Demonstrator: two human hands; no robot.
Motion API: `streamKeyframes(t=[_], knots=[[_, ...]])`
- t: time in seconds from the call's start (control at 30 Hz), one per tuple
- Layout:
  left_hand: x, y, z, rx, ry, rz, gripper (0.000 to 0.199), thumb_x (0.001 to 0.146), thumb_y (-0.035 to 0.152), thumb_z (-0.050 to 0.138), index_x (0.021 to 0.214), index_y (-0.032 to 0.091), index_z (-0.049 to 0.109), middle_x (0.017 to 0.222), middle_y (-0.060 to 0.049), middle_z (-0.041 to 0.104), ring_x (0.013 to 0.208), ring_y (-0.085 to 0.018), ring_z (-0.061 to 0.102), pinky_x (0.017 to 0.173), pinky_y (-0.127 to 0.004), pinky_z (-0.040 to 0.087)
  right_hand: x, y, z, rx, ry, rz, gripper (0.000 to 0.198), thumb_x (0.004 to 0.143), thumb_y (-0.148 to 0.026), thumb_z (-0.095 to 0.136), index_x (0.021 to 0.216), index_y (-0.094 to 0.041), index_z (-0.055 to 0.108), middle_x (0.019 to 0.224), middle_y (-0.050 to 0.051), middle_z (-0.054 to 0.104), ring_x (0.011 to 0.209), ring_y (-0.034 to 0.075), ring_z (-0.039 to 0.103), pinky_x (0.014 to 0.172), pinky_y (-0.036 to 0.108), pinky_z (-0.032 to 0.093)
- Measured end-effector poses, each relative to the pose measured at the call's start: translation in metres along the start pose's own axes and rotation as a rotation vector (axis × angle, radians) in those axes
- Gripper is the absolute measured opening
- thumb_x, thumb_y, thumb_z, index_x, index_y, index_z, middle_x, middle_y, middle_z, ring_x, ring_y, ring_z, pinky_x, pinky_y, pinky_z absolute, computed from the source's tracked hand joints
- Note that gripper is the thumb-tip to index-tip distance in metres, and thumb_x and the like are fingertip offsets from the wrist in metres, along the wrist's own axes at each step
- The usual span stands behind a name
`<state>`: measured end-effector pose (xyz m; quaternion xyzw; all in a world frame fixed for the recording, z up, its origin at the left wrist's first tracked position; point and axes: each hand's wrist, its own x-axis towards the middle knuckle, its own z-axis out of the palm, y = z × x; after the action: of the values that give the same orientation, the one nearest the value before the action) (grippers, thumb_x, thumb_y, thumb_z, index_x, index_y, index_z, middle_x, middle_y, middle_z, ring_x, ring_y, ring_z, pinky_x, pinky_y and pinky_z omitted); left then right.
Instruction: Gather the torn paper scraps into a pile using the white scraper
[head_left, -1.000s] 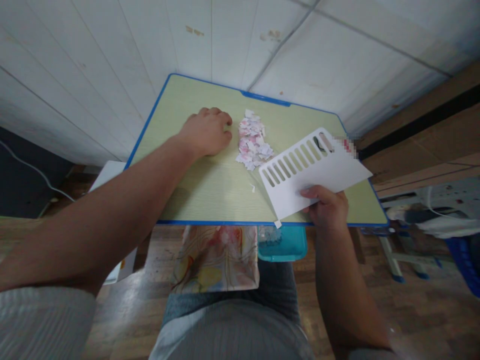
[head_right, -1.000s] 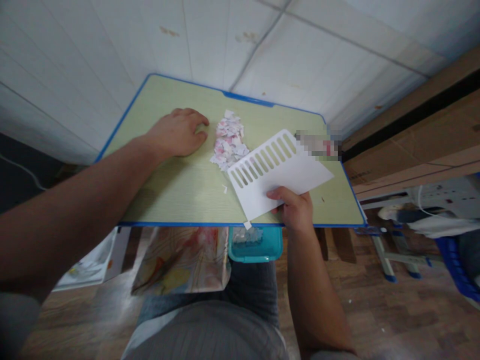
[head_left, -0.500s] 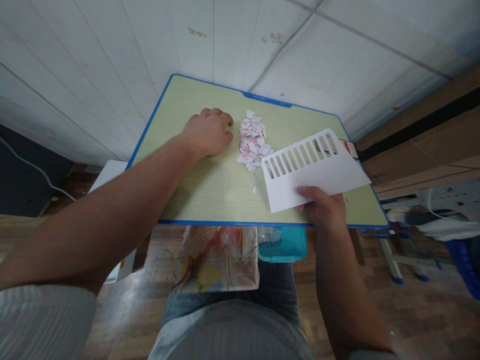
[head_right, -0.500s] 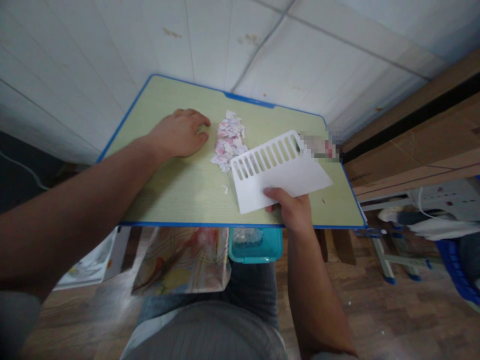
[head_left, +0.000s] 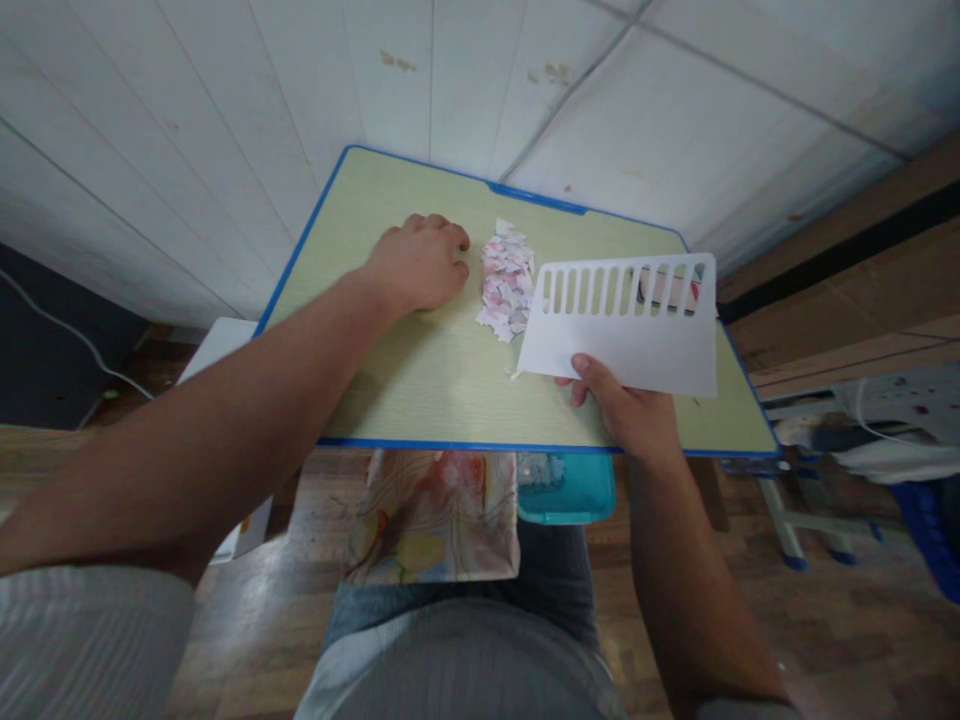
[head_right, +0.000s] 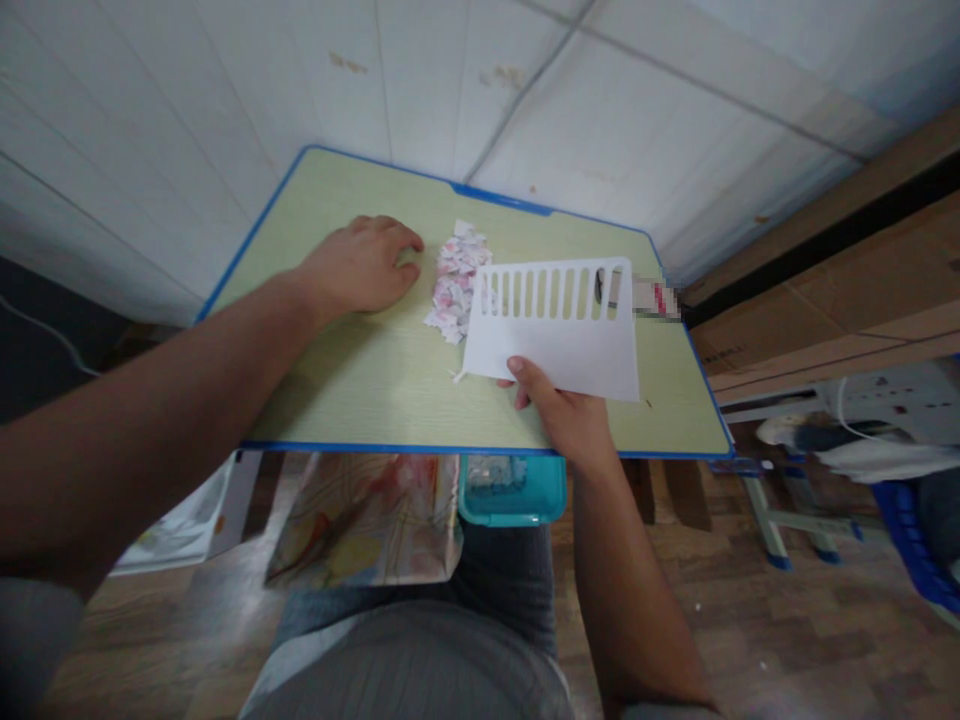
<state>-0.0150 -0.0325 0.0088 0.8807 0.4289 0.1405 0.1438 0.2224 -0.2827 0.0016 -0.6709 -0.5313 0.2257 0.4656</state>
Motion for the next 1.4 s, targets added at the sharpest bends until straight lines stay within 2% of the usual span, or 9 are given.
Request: streamKeyframes(t=[0.07,0.27,0.4,0.53,0.7,0.87,1.0,1.17,1.4], knots=[[0.000,-0.001,0.001,-0.012,0.005,0.015,0.060,0.107,0.041,0.058,0.165,0.029,0.069,0.168,-0.009,0.066,0.158,-0.038,0.054,0.142,-0.060,0.037,0.001,0.002,0.001,0.002,0.019,0.019,0.048,0.104,-0.049,0.080,0.062,-0.028,0.070,0.074,0.003,0.081,0.078,0.025,0.077,0.103,0.046,0.059],[-0.002,0.002,-0.002,-0.005,-0.005,-0.001,0.058,0.107,0.038,0.056,0.162,0.029,0.072,0.169,-0.011,0.065,0.158,-0.041,0.054,0.138,-0.065,0.041,0.004,0.008,0.002,0.140,0.102,0.069,0.031,0.099,-0.043,0.084,0.076,-0.026,0.075,0.069,0.000,0.078,0.055,0.020,0.067,0.069,0.039,0.059],[-0.003,0.006,-0.004,0.001,0.013,0.003,0.055,0.107,0.037,0.058,0.160,0.030,0.072,0.166,-0.010,0.068,0.155,-0.040,0.056,0.137,-0.064,0.044,0.001,0.004,0.002,0.101,0.142,0.029,0.037,0.102,-0.043,0.082,0.070,-0.026,0.073,0.066,0.001,0.075,0.059,0.021,0.069,0.075,0.040,0.063],[-0.005,0.011,-0.007,0.056,-0.013,-0.027,0.054,0.110,0.033,0.054,0.159,0.019,0.072,0.170,-0.015,0.065,0.156,-0.040,0.057,0.135,-0.060,0.046,-0.001,0.003,0.002,0.077,0.138,0.041,0.037,0.101,-0.047,0.083,0.073,-0.026,0.074,0.067,0.001,0.077,0.061,0.021,0.069,0.079,0.041,0.065],[-0.005,0.011,-0.007,0.017,-0.005,-0.020,0.055,0.109,0.032,0.054,0.160,0.024,0.073,0.172,-0.014,0.064,0.157,-0.043,0.055,0.136,-0.069,0.044,-0.001,0.005,0.002,0.089,0.131,0.051,0.036,0.100,-0.043,0.083,0.070,-0.026,0.075,0.066,0.002,0.077,0.059,0.020,0.069,0.073,0.038,0.063],[-0.003,0.007,-0.005,0.033,0.006,-0.014,0.052,0.109,0.036,0.057,0.158,0.024,0.073,0.166,-0.013,0.067,0.155,-0.039,0.056,0.135,-0.060,0.045,-0.002,0.004,0.002,0.144,0.142,0.048,0.032,0.098,-0.040,0.085,0.072,-0.026,0.076,0.067,0.001,0.078,0.054,0.019,0.067,0.064,0.037,0.059],[-0.002,0.005,-0.003,0.036,0.010,-0.006,0.052,0.108,0.038,0.058,0.157,0.028,0.074,0.166,-0.011,0.068,0.155,-0.039,0.057,0.135,-0.060,0.045,-0.005,-0.003,0.001,0.084,0.130,0.019,0.039,0.102,-0.044,0.084,0.069,-0.026,0.075,0.069,0.001,0.079,0.060,0.020,0.071,0.082,0.041,0.064],[-0.003,0.009,-0.005,0.062,-0.003,-0.019,0.053,0.109,0.034,0.056,0.159,0.025,0.073,0.169,-0.013,0.067,0.158,-0.039,0.057,0.137,-0.060,0.045,-0.008,-0.010,0.001,0.012,-0.002,-0.030,0.053,0.104,-0.051,0.083,0.058,-0.029,0.070,0.072,0.003,0.081,0.078,0.026,0.081,0.098,0.045,0.064],[-0.008,0.023,-0.013,0.125,-0.035,-0.043,0.055,0.112,0.032,0.055,0.162,0.015,0.071,0.172,-0.021,0.064,0.162,-0.042,0.057,0.137,-0.061,0.048,-0.012,-0.017,0.002,0.016,-0.073,0.000,0.052,0.099,-0.056,0.085,0.058,-0.028,0.069,0.065,0.003,0.076,0.068,0.025,0.078,0.076,0.040,0.065]])
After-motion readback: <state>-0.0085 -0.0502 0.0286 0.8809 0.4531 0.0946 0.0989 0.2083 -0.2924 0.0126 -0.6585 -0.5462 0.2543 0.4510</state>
